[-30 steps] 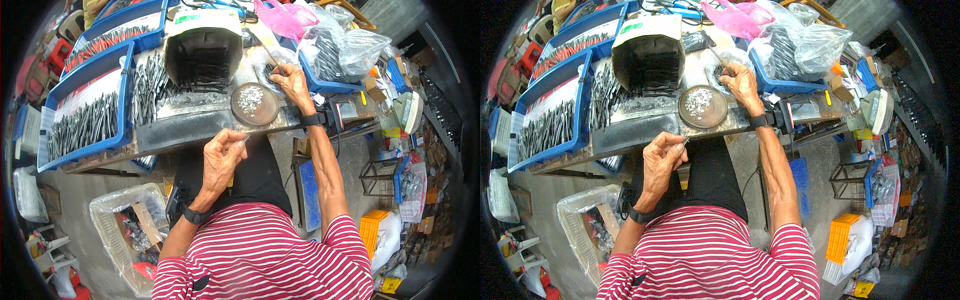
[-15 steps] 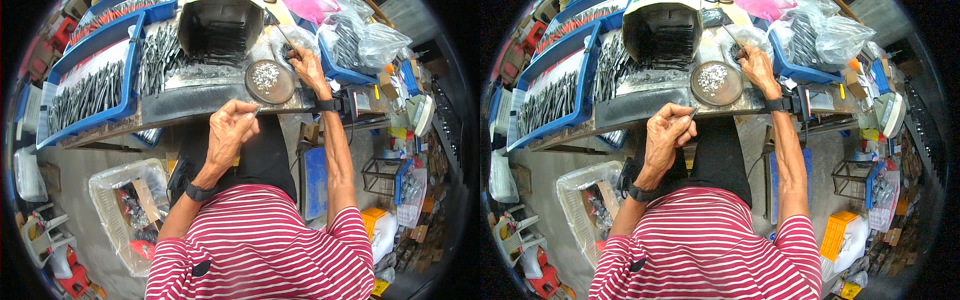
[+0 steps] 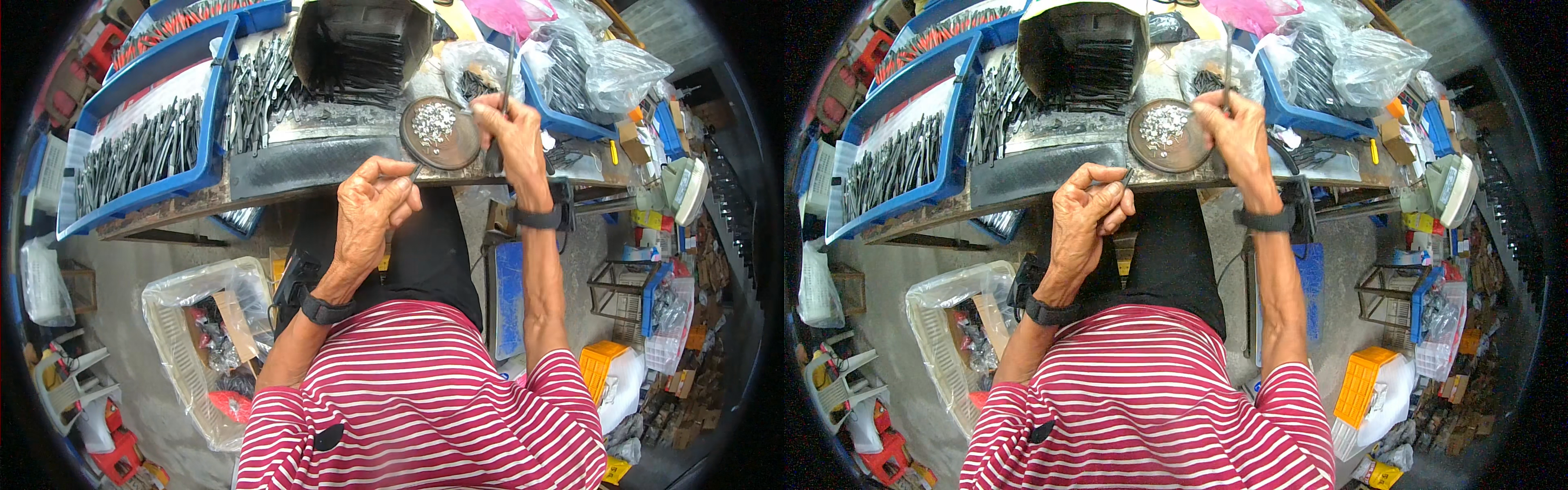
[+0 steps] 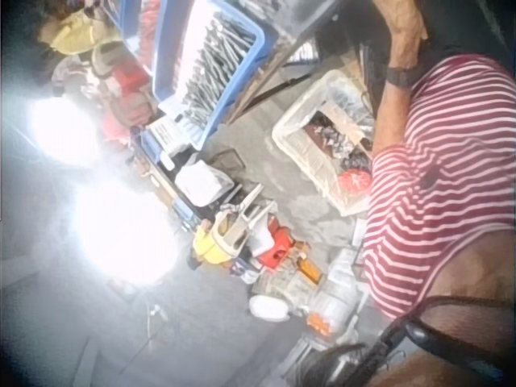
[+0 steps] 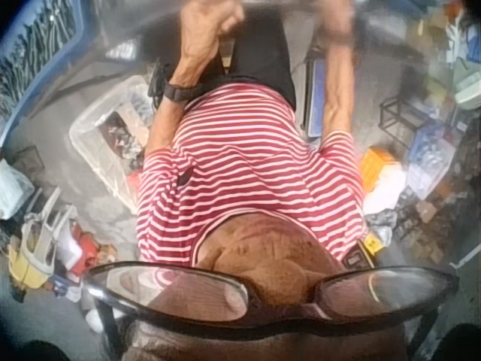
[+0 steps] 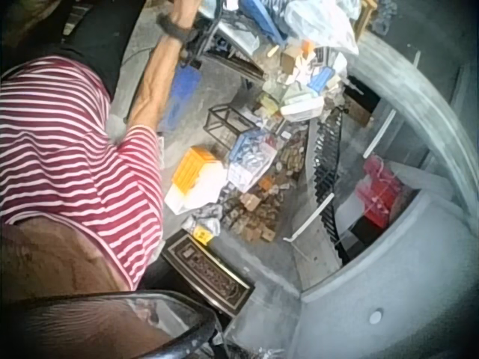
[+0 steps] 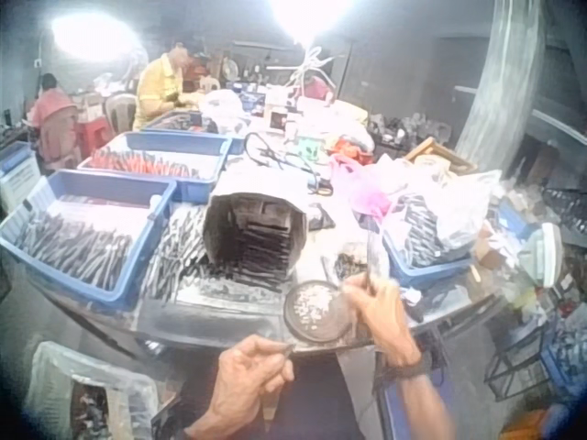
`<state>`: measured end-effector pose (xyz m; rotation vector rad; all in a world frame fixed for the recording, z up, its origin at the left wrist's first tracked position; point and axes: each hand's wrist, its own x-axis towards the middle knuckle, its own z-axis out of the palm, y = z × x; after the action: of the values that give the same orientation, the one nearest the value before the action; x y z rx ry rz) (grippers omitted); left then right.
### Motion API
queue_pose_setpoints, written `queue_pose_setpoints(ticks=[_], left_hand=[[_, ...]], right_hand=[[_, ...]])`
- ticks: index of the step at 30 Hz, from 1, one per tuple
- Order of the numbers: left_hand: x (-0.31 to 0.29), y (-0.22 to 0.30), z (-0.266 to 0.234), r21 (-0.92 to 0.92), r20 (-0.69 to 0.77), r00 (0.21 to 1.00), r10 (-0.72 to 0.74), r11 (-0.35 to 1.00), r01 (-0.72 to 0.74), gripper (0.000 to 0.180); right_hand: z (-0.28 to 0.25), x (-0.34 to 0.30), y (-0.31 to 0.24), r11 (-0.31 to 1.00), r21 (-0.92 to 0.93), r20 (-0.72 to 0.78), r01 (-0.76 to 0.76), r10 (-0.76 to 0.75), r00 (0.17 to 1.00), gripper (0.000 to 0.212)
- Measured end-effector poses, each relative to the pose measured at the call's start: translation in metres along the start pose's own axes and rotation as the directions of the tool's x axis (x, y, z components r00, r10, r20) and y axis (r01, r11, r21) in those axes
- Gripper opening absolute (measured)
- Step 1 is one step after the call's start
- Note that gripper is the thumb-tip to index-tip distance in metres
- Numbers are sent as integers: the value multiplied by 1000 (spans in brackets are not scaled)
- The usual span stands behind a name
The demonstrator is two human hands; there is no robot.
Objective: The person assembles metal tool components, picking up small pins from a dish and inserting them into the joints of plier handles using a hand tool.
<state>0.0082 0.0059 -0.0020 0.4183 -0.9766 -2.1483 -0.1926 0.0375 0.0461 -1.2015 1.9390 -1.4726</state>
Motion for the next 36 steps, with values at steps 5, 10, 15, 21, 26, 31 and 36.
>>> queue_pose_setpoints(ticks=[5,10,15,21,26,31,36], left_hand=[[0,0,3,-51,-26,1000,18,999,-19,16],[0,1,-1,-52,-69,996,50,997,-54,17],[-2,0,2,0,-93,994,57,998,-57,14],[-6,0,-1,95,-115,992,61,994,-50,15],[-6,1,2,151,-144,984,109,985,-86,14],[-7,-3,-2,312,-101,978,183,939,-143,13],[-9,-6,-3,393,-61,971,231,900,-189,13]], right_hand=[[30,-49,-14,951,272,170,-149,105,980,13],[42,-64,-16,933,307,210,-186,124,970,14],[45,-68,-11,951,261,229,-167,107,968,14],[49,-75,-16,986,133,202,-100,72,977,13],[51,-80,-19,989,126,215,-82,54,975,11],[49,-82,-18,991,110,300,-81,44,953,12],[49,-88,-18,986,109,325,-123,82,942,18]])
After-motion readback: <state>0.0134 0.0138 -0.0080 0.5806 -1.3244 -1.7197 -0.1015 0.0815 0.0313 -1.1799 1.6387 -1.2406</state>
